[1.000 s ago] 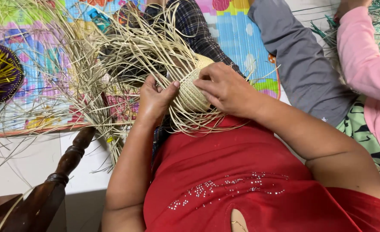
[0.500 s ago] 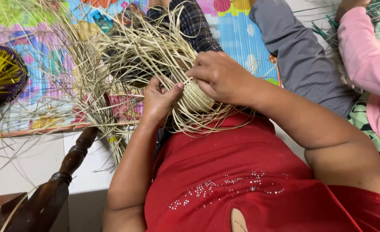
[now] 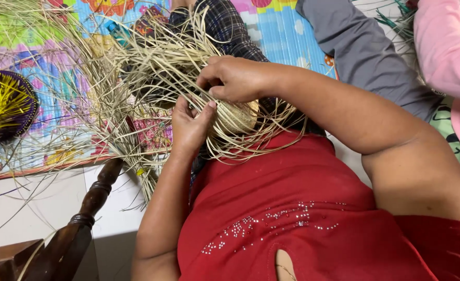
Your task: Weaving dried straw into a circular basket or container while sitting on the floor.
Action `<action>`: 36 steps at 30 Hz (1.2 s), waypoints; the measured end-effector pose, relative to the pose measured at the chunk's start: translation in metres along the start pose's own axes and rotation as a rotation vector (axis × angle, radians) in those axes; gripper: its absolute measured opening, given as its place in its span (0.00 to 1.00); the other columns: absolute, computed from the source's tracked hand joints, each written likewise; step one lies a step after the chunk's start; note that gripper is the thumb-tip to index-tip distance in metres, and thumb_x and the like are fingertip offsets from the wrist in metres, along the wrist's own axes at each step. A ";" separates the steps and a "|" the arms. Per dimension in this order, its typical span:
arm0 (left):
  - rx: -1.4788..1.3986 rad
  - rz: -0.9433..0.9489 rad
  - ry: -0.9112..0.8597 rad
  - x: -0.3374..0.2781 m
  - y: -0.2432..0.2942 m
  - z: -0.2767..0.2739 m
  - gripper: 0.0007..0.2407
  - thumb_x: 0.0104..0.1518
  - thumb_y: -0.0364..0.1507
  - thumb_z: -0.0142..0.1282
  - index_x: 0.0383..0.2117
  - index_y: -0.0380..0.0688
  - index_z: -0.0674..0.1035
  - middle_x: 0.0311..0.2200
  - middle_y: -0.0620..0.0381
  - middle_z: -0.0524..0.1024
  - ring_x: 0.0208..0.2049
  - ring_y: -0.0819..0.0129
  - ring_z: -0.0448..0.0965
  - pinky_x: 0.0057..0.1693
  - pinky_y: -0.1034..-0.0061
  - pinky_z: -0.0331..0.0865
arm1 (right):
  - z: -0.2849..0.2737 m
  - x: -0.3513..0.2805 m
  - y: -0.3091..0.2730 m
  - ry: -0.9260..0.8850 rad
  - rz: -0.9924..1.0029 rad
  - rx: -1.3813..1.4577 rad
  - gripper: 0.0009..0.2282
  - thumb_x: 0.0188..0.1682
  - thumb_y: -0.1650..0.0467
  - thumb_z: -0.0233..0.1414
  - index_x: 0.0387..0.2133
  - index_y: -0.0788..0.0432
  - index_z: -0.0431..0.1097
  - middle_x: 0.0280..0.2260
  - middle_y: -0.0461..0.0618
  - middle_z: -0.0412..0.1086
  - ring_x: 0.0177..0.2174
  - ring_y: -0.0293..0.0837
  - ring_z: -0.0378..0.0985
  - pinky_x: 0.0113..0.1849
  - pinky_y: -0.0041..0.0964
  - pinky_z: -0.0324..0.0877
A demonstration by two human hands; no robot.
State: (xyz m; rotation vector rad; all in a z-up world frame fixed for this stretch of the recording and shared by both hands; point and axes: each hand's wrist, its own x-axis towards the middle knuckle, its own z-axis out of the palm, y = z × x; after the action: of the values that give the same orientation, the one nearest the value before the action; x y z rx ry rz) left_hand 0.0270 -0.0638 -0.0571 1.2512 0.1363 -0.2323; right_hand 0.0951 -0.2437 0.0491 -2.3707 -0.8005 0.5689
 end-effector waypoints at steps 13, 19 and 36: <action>0.116 -0.039 -0.073 -0.009 0.018 0.003 0.13 0.59 0.22 0.59 0.47 0.38 0.69 0.24 0.54 0.77 0.19 0.74 0.76 0.23 0.84 0.69 | -0.007 -0.007 -0.018 0.148 0.166 0.100 0.05 0.48 0.74 0.56 0.36 0.57 0.78 0.35 0.48 0.77 0.27 0.38 0.77 0.32 0.31 0.76; 0.011 -0.021 -0.011 -0.001 -0.009 -0.004 0.20 0.54 0.29 0.69 0.48 0.39 0.71 0.36 0.50 0.80 0.33 0.70 0.83 0.41 0.75 0.85 | 0.007 -0.018 0.009 0.123 -0.167 -0.009 0.04 0.50 0.76 0.56 0.35 0.58 0.77 0.35 0.54 0.68 0.40 0.57 0.75 0.44 0.52 0.72; 0.026 0.005 0.005 -0.001 -0.012 -0.001 0.18 0.54 0.28 0.69 0.47 0.39 0.71 0.35 0.53 0.80 0.30 0.76 0.82 0.39 0.80 0.84 | -0.006 -0.004 0.007 -0.040 -0.061 0.045 0.01 0.46 0.73 0.61 0.29 0.58 0.77 0.32 0.51 0.68 0.37 0.52 0.77 0.41 0.50 0.73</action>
State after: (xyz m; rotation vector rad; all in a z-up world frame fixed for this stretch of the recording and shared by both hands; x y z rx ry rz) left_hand 0.0226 -0.0663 -0.0686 1.2777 0.1343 -0.2271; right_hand 0.0987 -0.2535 0.0499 -2.2926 -0.8653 0.6051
